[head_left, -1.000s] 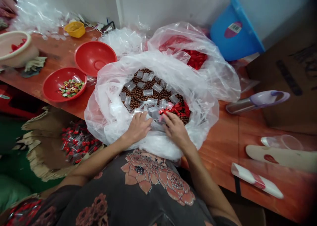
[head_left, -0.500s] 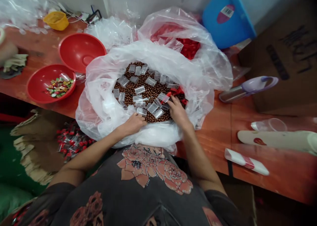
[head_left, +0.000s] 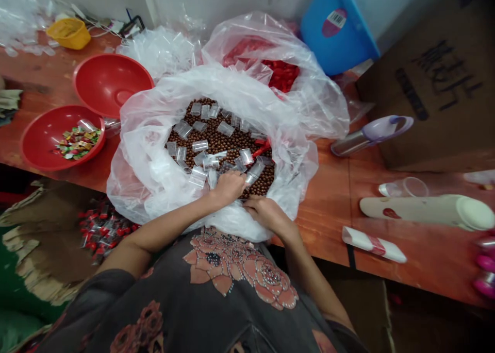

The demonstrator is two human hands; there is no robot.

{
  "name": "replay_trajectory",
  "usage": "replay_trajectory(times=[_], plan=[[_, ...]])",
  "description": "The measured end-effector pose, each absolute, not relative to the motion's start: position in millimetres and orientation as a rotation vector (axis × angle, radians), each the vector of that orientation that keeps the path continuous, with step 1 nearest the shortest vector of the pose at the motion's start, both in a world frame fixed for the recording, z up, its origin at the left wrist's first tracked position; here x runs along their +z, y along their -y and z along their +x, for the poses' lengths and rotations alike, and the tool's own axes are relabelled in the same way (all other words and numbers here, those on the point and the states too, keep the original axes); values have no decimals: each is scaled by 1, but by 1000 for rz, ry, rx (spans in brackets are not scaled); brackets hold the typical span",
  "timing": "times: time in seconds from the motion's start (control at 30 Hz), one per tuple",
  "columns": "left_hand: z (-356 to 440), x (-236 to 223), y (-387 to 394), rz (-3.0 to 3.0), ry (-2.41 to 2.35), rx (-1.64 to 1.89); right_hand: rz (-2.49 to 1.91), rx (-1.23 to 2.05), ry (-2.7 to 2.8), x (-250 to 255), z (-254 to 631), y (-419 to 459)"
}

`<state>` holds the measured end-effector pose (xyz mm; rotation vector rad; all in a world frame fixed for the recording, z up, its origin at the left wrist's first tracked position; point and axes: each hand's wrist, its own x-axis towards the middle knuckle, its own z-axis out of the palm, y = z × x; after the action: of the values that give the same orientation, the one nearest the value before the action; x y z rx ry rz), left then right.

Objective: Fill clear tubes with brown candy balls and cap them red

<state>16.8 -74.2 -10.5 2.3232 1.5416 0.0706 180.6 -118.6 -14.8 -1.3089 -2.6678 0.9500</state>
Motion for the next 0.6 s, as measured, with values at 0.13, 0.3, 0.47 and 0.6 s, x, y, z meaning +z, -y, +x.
replay_trajectory(times=[0.13,0.3,0.47,0.6], plan=[[24,-16,74,2226,-1548,195,-1371,985,2575,-7,190,99],[-7,-3,74,1942,-1497,203,-1839,685,2246,-6,214,77],[-15,6,65,1645,-1424,-21,-1869,568,2069,-15,224,62],[15,-9,52,1650,-1476,96,-1849,434,2016,-20,218,38]])
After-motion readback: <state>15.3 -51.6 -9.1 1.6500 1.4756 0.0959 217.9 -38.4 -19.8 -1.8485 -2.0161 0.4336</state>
